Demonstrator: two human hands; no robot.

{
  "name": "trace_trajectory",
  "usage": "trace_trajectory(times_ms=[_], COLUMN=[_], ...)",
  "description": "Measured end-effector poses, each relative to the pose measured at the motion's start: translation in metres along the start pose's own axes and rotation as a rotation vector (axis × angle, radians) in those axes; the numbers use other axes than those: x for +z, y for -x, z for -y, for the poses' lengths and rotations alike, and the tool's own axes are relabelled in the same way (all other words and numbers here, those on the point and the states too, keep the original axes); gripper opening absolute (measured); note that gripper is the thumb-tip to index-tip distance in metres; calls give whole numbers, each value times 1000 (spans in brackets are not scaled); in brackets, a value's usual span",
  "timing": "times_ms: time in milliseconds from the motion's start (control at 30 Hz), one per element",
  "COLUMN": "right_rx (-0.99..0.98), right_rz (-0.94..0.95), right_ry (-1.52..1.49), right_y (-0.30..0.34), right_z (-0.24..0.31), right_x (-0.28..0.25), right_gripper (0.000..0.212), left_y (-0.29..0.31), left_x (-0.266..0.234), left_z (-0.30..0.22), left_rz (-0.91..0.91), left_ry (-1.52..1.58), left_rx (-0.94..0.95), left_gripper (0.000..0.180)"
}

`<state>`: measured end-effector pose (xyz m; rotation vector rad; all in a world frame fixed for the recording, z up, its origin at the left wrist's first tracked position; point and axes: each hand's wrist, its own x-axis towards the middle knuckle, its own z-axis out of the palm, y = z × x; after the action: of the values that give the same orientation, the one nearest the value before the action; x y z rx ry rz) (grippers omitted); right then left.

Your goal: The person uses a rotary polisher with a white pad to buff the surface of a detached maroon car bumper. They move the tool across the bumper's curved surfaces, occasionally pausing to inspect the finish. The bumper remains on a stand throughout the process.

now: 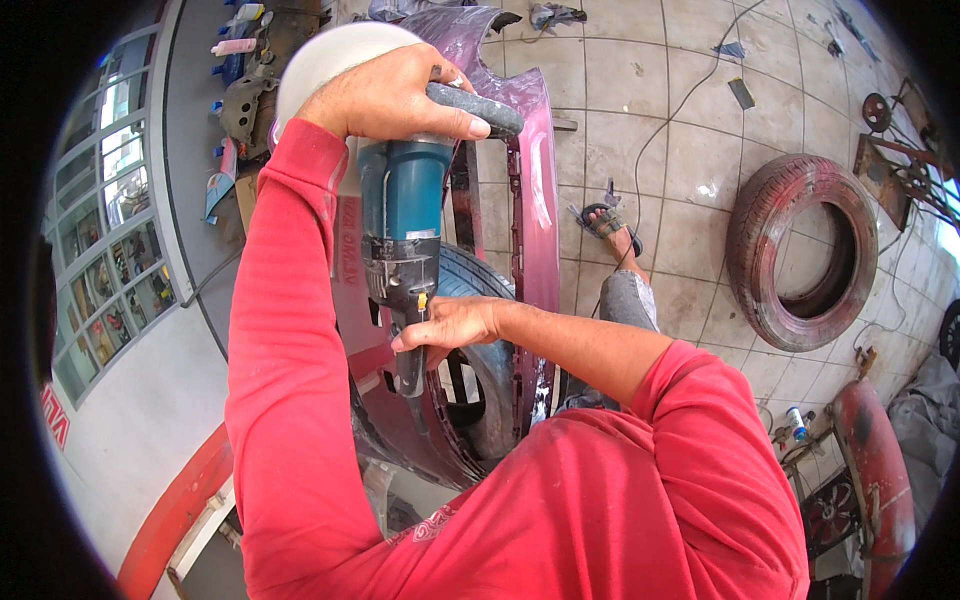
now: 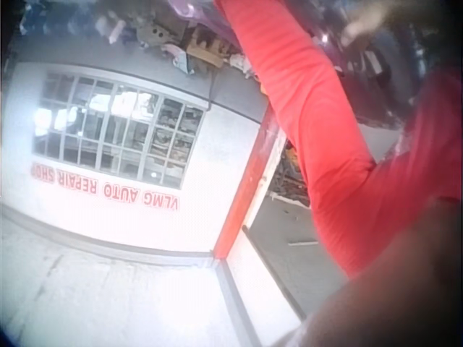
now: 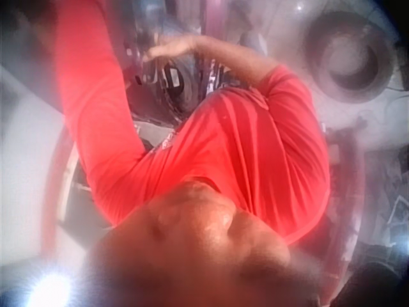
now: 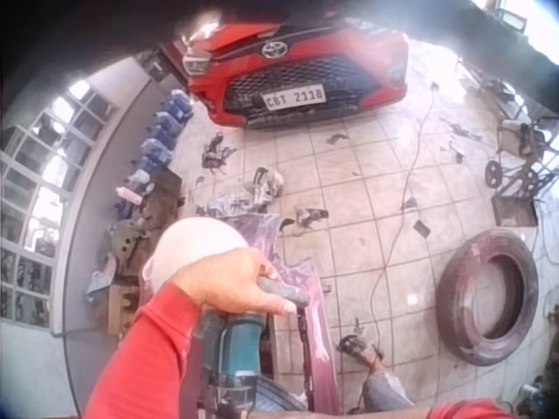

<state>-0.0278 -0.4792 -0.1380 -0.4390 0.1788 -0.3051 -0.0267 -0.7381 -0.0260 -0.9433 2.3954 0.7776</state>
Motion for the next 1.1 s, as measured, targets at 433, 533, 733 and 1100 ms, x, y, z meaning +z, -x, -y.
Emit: trace_trajectory(times_ms=[433,533,733,1100], right_rx=[42,51,157,176], right_rz=[-18,80,114,200], right_ry=[96,109,158,226], right_y=[6,-8,-3,-2], right_z=[0,-33,-71,-179], right_x=[0,6,44,104], right_gripper=[54,55,52,51], left_y=[10,37,105,229], left_x=[9,15,45,115], left_z=[2,-11,-35,-110], left_rz=[-5,5,-36,-143], left_ry=[24,62,143,123], left_rx=[24,19,30,-107], left_gripper=[71,61,51,54])
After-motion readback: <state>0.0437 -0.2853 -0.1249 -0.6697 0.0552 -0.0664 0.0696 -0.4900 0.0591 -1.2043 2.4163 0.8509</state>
